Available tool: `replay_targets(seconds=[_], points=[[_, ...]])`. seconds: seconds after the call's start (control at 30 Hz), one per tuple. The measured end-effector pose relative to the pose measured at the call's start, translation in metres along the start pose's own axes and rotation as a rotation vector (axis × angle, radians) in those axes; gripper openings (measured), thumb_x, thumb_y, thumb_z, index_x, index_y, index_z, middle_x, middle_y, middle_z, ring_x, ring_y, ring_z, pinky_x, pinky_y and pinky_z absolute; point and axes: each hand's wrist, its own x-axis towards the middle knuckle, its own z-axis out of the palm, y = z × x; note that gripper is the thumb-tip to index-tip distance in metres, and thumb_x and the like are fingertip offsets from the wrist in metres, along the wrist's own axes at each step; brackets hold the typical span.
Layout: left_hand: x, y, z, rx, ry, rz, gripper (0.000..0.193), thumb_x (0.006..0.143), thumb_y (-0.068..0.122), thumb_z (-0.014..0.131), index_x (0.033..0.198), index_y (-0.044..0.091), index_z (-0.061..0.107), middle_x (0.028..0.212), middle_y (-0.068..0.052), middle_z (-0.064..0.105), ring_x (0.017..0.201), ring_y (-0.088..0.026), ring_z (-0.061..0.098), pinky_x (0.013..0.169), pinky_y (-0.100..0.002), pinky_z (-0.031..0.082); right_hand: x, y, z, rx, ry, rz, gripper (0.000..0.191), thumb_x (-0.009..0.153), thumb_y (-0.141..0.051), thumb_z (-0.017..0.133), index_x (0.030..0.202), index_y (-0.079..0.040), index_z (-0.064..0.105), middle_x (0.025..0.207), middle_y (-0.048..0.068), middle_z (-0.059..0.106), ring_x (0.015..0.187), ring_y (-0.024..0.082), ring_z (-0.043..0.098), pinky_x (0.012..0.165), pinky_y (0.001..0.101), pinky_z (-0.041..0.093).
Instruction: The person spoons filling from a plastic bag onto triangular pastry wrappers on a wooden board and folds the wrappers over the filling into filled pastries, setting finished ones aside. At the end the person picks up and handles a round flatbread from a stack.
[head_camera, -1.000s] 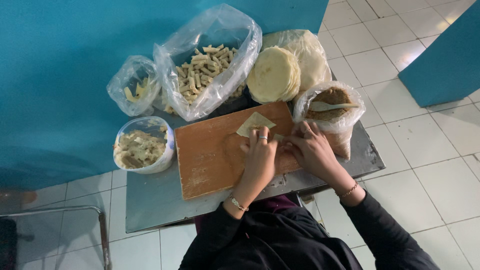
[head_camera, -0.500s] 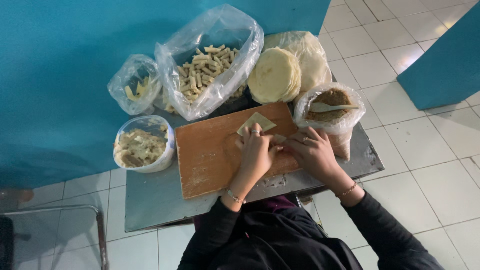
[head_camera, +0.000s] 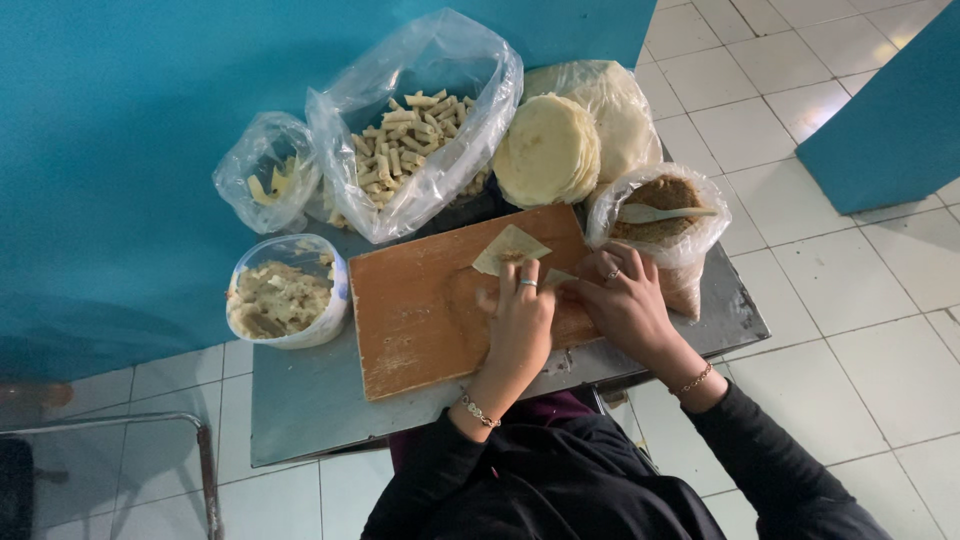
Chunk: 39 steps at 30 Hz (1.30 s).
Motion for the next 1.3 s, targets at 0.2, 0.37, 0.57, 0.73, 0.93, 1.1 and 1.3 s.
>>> replay_targets(seconds=[0.2, 0.37, 0.57, 0.73, 0.93, 1.1, 1.3], points=[[0.005, -0.003, -0.005, -0.154, 0.036, 0.008, 0.018, 0.087, 0.015, 0.070, 0.102, 0.010, 0.077, 0.135, -0.010, 0.052, 0.129, -0.034, 0.044, 0.099, -0.062, 0.030, 0.001, 0.001, -0.008, 0.038, -0.042, -0.028, 0.034, 0.083, -0.024, 0.074, 0.116, -0.021, 0.077, 0.119, -0.004, 0.071, 0.121, 0.021, 0.058, 0.103, 0.0437, 0.037], [0.015, -0.006, -0.013, -0.207, -0.028, -0.022, 0.017, 0.086, 0.014, 0.071, 0.101, 0.009, 0.076, 0.133, -0.011, 0.050, 0.127, -0.036, 0.043, 0.093, -0.063, 0.028, 0.007, 0.003, -0.006, 0.020, -0.118, 0.001, 0.028, 0.083, -0.026, 0.075, 0.111, -0.022, 0.077, 0.115, -0.005, 0.072, 0.123, 0.020, 0.056, 0.103, 0.0453, 0.034], [0.012, -0.002, -0.013, -0.138, 0.002, -0.071, 0.017, 0.087, 0.017, 0.072, 0.102, 0.010, 0.076, 0.133, -0.014, 0.049, 0.126, -0.037, 0.043, 0.095, -0.061, 0.029, 0.009, -0.001, -0.005, -0.018, -0.061, -0.015, 0.028, 0.084, -0.022, 0.071, 0.112, -0.024, 0.078, 0.122, -0.001, 0.065, 0.128, 0.025, 0.050, 0.107, 0.0455, 0.034], [0.001, 0.000, -0.006, 0.030, 0.068, -0.008, 0.031, 0.081, 0.012, 0.069, 0.111, 0.012, 0.076, 0.137, -0.011, 0.051, 0.130, -0.033, 0.045, 0.096, -0.061, 0.029, 0.009, -0.003, -0.006, -0.037, -0.065, -0.013, 0.029, 0.084, -0.023, 0.070, 0.111, -0.022, 0.077, 0.124, 0.001, 0.064, 0.127, 0.026, 0.050, 0.107, 0.0467, 0.033], [0.007, 0.000, 0.002, 0.055, 0.002, -0.008, 0.029, 0.082, 0.012, 0.068, 0.110, 0.011, 0.075, 0.138, -0.010, 0.050, 0.133, -0.035, 0.042, 0.095, -0.062, 0.028, 0.004, -0.003, -0.007, -0.116, 0.009, -0.013, 0.029, 0.081, -0.022, 0.071, 0.108, -0.027, 0.080, 0.122, -0.005, 0.066, 0.124, 0.024, 0.050, 0.101, 0.0519, 0.029], [0.016, -0.006, 0.004, -0.046, -0.058, -0.040, 0.017, 0.085, 0.015, 0.070, 0.100, 0.009, 0.075, 0.142, -0.009, 0.049, 0.131, -0.034, 0.042, 0.098, -0.066, 0.028, 0.004, 0.001, -0.003, -0.025, -0.009, -0.002, 0.027, 0.081, -0.028, 0.074, 0.108, -0.024, 0.079, 0.118, -0.005, 0.066, 0.123, 0.023, 0.051, 0.101, 0.0517, 0.030], [0.011, -0.007, -0.002, -0.087, 0.056, -0.052, 0.016, 0.085, 0.012, 0.070, 0.098, 0.011, 0.077, 0.140, -0.011, 0.051, 0.129, -0.034, 0.044, 0.098, -0.065, 0.031, 0.010, -0.004, 0.002, -0.047, -0.034, 0.030, 0.026, 0.083, -0.022, 0.071, 0.108, -0.024, 0.079, 0.122, -0.002, 0.065, 0.126, 0.024, 0.049, 0.103, 0.0509, 0.030]])
